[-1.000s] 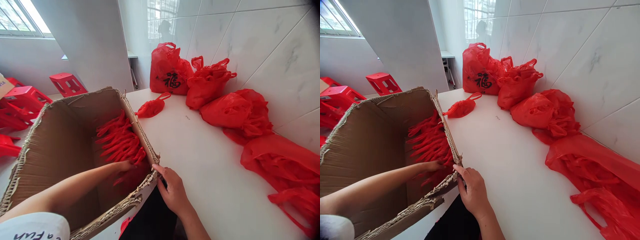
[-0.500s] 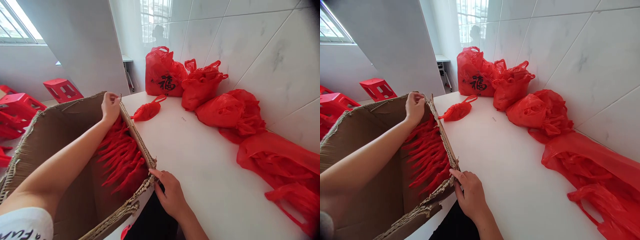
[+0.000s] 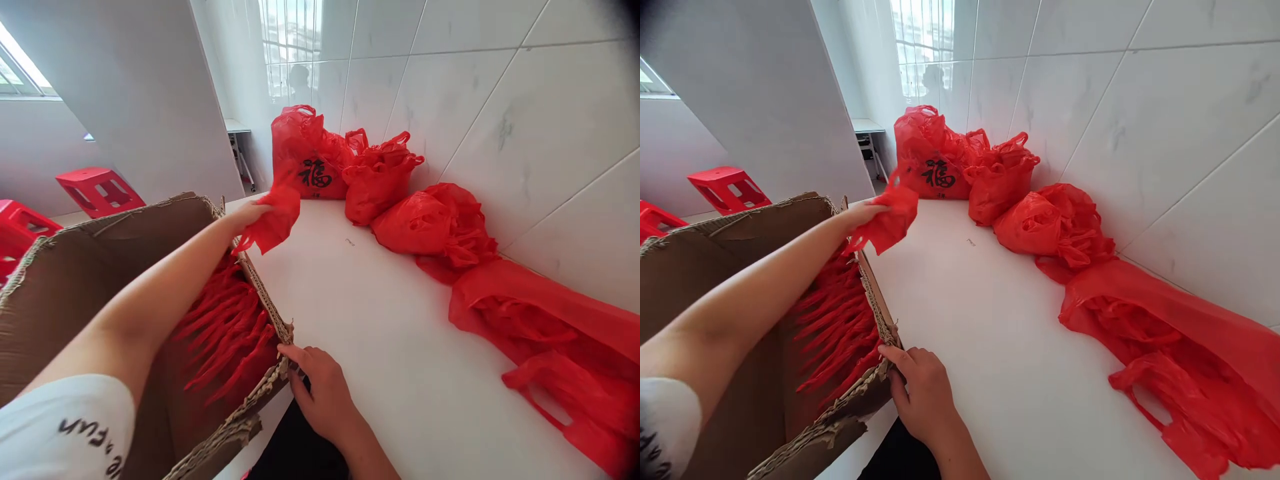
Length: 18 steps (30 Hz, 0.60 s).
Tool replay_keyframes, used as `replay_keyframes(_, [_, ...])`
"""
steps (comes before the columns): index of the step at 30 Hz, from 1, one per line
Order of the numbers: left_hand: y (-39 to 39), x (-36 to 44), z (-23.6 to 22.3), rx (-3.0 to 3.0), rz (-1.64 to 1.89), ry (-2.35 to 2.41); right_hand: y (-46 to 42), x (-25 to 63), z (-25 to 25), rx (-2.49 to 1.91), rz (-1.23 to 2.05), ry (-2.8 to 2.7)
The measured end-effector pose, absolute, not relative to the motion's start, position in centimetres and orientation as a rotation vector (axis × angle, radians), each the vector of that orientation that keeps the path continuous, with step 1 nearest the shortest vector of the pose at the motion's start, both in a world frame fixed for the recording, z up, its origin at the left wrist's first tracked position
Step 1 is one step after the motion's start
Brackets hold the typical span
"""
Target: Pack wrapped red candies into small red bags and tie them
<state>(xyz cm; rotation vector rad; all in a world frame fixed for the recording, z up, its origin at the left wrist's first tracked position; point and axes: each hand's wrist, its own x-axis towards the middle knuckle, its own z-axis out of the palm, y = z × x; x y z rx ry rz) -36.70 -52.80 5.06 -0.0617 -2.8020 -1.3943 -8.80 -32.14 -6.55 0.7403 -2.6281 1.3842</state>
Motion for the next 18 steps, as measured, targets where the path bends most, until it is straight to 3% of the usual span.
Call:
replay_keyframes(5, [-58.2,-29.4,7.2,0.014,-1.773,-2.578,-31.9,-8.8,-6.5,0.756,1.423,-2.618])
replay_keyframes(9, [-63.0,-23.8,5.3,0.297,-2.105,-2.737,-31.9,-8.8,-6.5,0.771,1.417,-2.619])
replay_keyframes(13, [-64.4,-20.5,-0.6,0.477,-2.297,-3.158,-31.9,-8.8,-6.6,0.776,1.387,-2.59])
replay_keyframes(18, [-60.1,-17.1,-10.9,0.316,-2.331,-3.481,-32.0,-8.9,-6.6,0.773,1.382,-2.588])
